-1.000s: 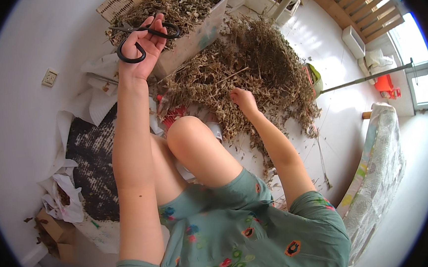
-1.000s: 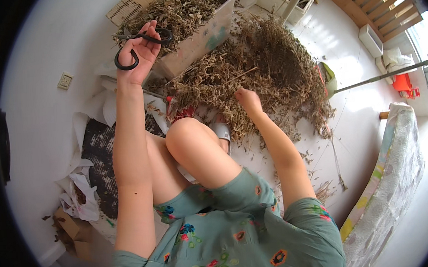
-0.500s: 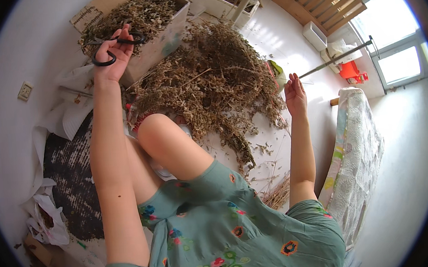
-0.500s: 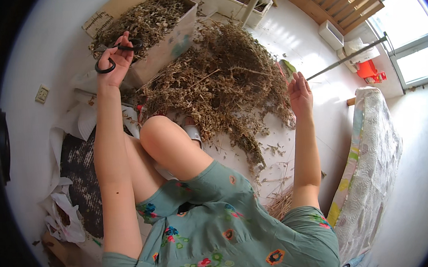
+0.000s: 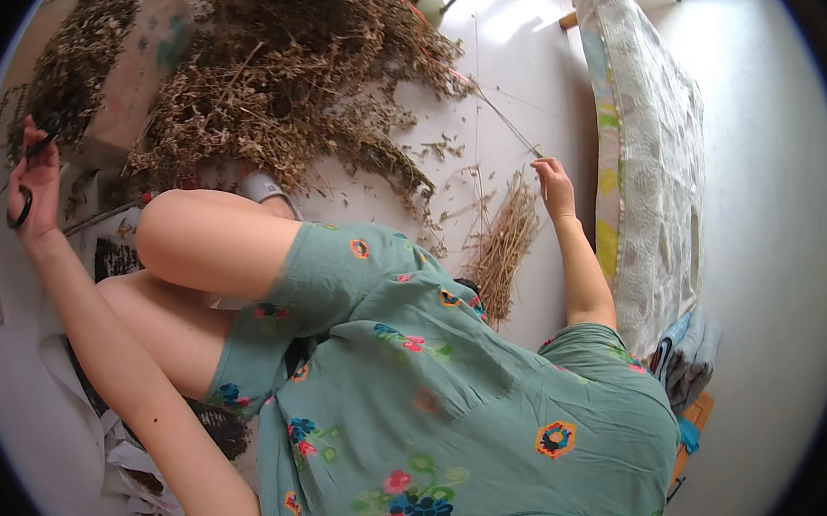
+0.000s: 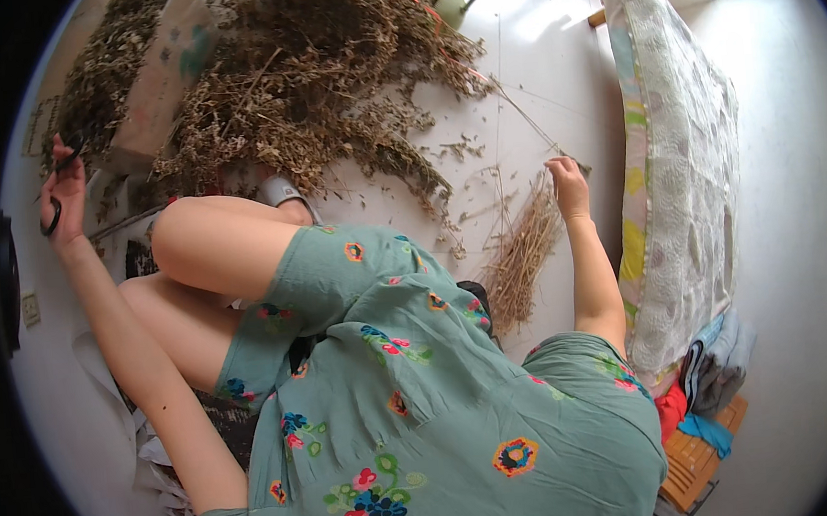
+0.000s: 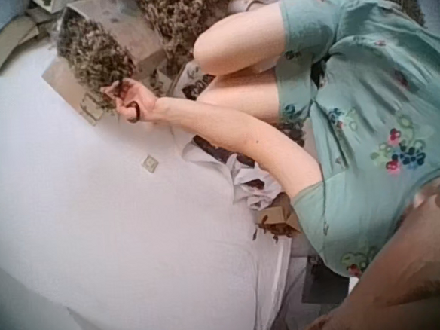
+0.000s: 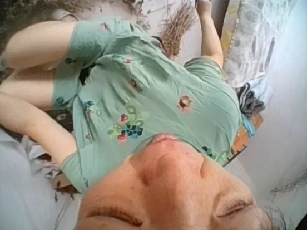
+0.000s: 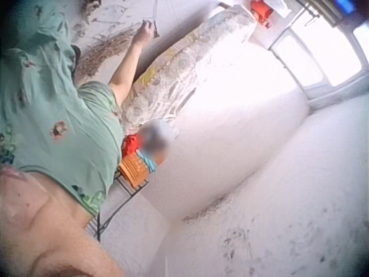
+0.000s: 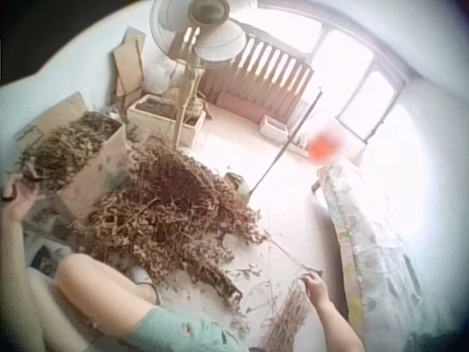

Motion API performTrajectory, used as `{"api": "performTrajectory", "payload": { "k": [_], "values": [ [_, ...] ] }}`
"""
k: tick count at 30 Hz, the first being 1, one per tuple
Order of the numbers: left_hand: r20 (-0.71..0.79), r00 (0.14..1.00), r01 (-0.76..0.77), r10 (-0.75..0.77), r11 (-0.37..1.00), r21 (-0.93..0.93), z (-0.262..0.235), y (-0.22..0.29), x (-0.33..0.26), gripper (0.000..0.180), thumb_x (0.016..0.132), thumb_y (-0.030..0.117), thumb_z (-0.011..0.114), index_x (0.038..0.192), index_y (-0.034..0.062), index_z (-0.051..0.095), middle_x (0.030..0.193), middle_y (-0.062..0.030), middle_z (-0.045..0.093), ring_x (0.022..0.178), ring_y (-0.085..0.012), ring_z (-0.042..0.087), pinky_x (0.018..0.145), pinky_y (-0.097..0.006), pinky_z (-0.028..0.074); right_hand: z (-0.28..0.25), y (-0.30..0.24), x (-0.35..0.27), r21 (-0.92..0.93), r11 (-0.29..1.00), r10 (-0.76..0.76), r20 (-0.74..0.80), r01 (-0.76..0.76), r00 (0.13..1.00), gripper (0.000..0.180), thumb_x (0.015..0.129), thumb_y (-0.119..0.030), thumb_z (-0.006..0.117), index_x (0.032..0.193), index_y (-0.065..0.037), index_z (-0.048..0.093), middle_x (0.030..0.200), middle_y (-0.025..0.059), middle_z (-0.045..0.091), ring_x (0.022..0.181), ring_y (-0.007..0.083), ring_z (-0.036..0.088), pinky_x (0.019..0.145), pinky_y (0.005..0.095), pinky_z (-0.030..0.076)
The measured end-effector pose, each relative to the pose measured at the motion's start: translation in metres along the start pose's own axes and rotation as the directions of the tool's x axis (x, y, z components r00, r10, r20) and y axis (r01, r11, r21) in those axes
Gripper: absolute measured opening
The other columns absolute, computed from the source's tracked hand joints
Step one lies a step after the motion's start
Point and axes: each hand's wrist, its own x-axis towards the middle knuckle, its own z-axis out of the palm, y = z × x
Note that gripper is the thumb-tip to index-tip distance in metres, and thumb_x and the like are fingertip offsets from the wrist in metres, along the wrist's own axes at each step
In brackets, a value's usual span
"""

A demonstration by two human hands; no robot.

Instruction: The person sits on the floor and uses scissors to trim dried plant stems. They repeatedly pick up stems, cut them into smaller pieces, and place the cut pieces into a nearby container.

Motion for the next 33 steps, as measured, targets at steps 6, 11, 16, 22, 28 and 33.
{"api": "performTrajectory", "payload": {
  "k": [6, 11, 16, 22, 28, 33],
  "values": [
    [-0.096, 0.995, 0.035, -0.036, 0.999, -0.010, -0.012, 0.007, -0.006, 0.061, 0.085, -0.009, 0.035, 0.145, -0.0064, 0.023, 0.147, -0.0186, 0.036, 0.125, -0.0319, 0.046, 0.110, -0.046, 0.035, 0.057, 0.027, -0.153, -0.228, 0.951, 0.272, 0.286, -0.211, 0.919, 0.022, 0.079, 0.004, 0.055, 0.097, -0.008, 0.061, 0.113, 0.0070, 0.056, 0.104, 0.0293, 0.055, 0.088, 0.0384, 0.050],
    [-0.123, 0.989, 0.081, -0.079, 0.997, 0.005, -0.010, -0.003, -0.010, 0.065, 0.082, -0.010, 0.037, 0.145, -0.0063, 0.022, 0.145, -0.0183, 0.038, 0.123, -0.0317, 0.048, 0.108, -0.045, 0.037, 0.120, 0.030, -0.234, -0.323, 0.930, 0.347, 0.929, -0.174, 0.132, 0.039, 0.080, -0.001, 0.055, 0.118, -0.009, 0.061, 0.121, 0.0141, 0.059, 0.111, 0.0291, 0.059, 0.091, 0.0336, 0.052],
    [-0.074, 0.993, 0.096, -0.095, 0.995, 0.009, 0.012, -0.023, 0.005, 0.063, 0.084, -0.009, 0.040, 0.145, -0.0067, 0.024, 0.140, -0.0198, 0.044, 0.120, -0.0313, 0.051, 0.106, -0.043, 0.039, 0.153, -0.029, -0.186, -0.114, 0.698, 0.200, 0.979, -0.707, 0.039, 0.029, 0.085, -0.007, 0.056, 0.113, -0.005, 0.062, 0.101, 0.0167, 0.068, 0.077, 0.0278, 0.070, 0.076, 0.0361, 0.056],
    [-0.054, 0.996, 0.070, -0.074, 0.994, -0.079, 0.045, -0.049, 0.019, 0.061, 0.084, -0.005, 0.043, 0.142, -0.0083, 0.028, 0.129, -0.0184, 0.053, 0.115, -0.0306, 0.054, 0.103, -0.044, 0.042, 0.210, -0.093, -0.041, 0.312, 0.891, -0.043, 0.780, -0.328, 0.624, 0.022, 0.087, -0.012, 0.053, 0.105, -0.006, 0.064, 0.092, 0.0164, 0.068, 0.079, 0.0290, 0.068, 0.071, 0.0402, 0.054],
    [-0.149, 0.985, -0.114, 0.093, 0.983, -0.143, 0.063, -0.065, 0.044, 0.057, 0.082, -0.005, 0.044, 0.138, -0.0111, 0.033, 0.141, -0.0202, 0.043, 0.113, -0.0302, 0.056, 0.102, -0.044, 0.043, 0.210, -0.217, 0.117, 0.285, 0.952, -0.261, 0.552, 0.114, 0.792, 0.021, 0.092, -0.015, 0.051, 0.107, -0.010, 0.063, 0.097, 0.0107, 0.062, 0.092, 0.0338, 0.063, 0.074, 0.0435, 0.051],
    [-0.134, 0.976, -0.200, 0.169, 0.943, -0.266, 0.072, -0.070, 0.053, 0.053, 0.083, -0.001, 0.045, 0.135, -0.0093, 0.038, 0.134, -0.0157, 0.052, 0.111, -0.0298, 0.057, 0.098, -0.043, 0.044, 0.216, -0.353, 0.222, 0.437, 0.885, -0.354, 0.403, 0.163, 0.844, 0.021, 0.090, -0.010, 0.053, 0.108, -0.011, 0.064, 0.106, 0.0113, 0.061, 0.095, 0.0315, 0.063, 0.078, 0.0422, 0.052]
  ]
}}
